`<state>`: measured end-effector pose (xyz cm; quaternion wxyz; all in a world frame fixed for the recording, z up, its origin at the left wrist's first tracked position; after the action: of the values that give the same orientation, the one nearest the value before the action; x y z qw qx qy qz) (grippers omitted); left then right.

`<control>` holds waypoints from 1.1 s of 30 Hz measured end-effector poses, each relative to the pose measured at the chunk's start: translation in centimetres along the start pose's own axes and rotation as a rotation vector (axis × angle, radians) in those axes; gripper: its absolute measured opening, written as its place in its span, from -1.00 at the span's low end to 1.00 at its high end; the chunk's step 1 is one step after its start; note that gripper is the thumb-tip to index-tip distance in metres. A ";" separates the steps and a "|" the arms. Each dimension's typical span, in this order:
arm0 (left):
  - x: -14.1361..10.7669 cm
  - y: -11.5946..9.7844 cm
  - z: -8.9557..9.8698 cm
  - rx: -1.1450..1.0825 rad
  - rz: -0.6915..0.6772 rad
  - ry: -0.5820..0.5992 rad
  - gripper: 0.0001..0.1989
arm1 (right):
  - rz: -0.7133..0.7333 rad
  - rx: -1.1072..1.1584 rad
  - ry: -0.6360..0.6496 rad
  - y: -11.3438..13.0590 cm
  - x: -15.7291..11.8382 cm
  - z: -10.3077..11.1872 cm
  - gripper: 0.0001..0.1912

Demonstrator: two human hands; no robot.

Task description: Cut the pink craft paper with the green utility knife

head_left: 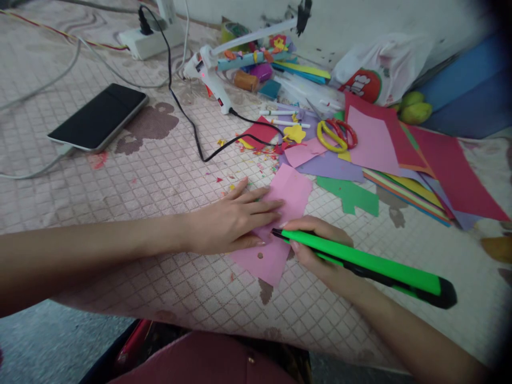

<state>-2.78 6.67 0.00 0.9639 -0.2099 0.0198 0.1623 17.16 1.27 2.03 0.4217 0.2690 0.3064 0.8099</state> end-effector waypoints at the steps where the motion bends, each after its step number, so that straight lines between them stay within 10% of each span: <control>1: 0.0 0.0 0.0 0.002 0.000 0.001 -0.47 | 0.002 0.003 0.002 0.0 0.0 0.0 -0.82; 18: 0.1 -0.1 0.0 0.002 -0.013 -0.047 -0.48 | 0.097 0.026 0.053 -0.8 0.2 -0.2 -0.77; 33: -0.5 -0.8 0.3 0.112 0.047 -0.172 -0.45 | -0.134 0.088 -0.071 -0.5 -1.1 1.2 -0.79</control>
<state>-3.02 5.92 0.68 0.9683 -0.1404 -0.0491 0.2009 18.87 0.89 2.26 0.4736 0.2946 0.3438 0.7555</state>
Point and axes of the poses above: each hand's wrist, its own x-axis towards the middle knuckle, its own z-axis out of the back of the hand, y = z × x, the point moved 2 cm from there along x, towards the middle knuckle, and after that the axes turned 13 degrees about y, right-handed, at the moved point
